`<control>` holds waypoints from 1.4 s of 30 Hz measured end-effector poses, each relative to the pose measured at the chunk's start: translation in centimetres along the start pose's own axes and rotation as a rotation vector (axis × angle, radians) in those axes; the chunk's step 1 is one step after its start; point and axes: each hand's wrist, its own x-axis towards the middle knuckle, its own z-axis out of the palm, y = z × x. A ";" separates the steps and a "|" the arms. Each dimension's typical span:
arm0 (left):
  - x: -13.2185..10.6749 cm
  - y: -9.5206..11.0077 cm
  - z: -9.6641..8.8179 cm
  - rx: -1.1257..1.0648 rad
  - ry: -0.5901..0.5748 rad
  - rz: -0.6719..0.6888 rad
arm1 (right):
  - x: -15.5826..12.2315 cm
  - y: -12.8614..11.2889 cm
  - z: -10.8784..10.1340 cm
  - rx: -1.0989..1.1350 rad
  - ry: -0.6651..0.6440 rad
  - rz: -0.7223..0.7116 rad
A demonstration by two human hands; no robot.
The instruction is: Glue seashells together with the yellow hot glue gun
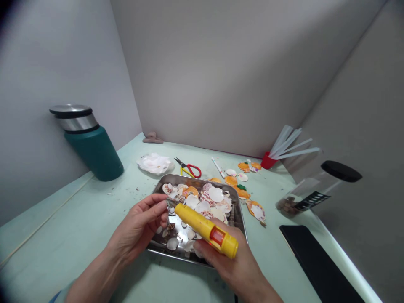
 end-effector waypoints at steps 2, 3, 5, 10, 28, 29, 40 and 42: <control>0.0 0.0 -0.1 -0.015 -0.004 -0.003 | -0.1 0.1 0.0 0.021 0.030 0.010; -0.1 0.0 -0.1 -0.021 -0.007 -0.002 | -0.2 0.2 0.0 0.043 0.054 0.031; -0.2 0.0 -0.2 -0.025 -0.020 0.001 | -0.4 0.4 0.0 0.102 0.119 0.089; -0.4 -0.1 0.0 0.030 -0.079 0.019 | 0.1 0.1 0.4 0.218 0.274 0.211; -0.4 -0.7 -0.2 0.211 -0.149 0.034 | 3.7 -3.6 2.1 0.484 0.061 0.276; -0.4 -0.6 -0.2 0.203 -0.143 0.032 | 3.7 -3.7 2.2 0.474 0.076 0.272; -0.7 -0.3 0.2 0.078 -0.100 -0.049 | 2.9 -2.5 3.1 0.117 0.246 -0.027; -0.6 -0.3 0.3 0.063 -0.097 -0.062 | 2.8 -2.2 3.3 0.050 0.277 -0.060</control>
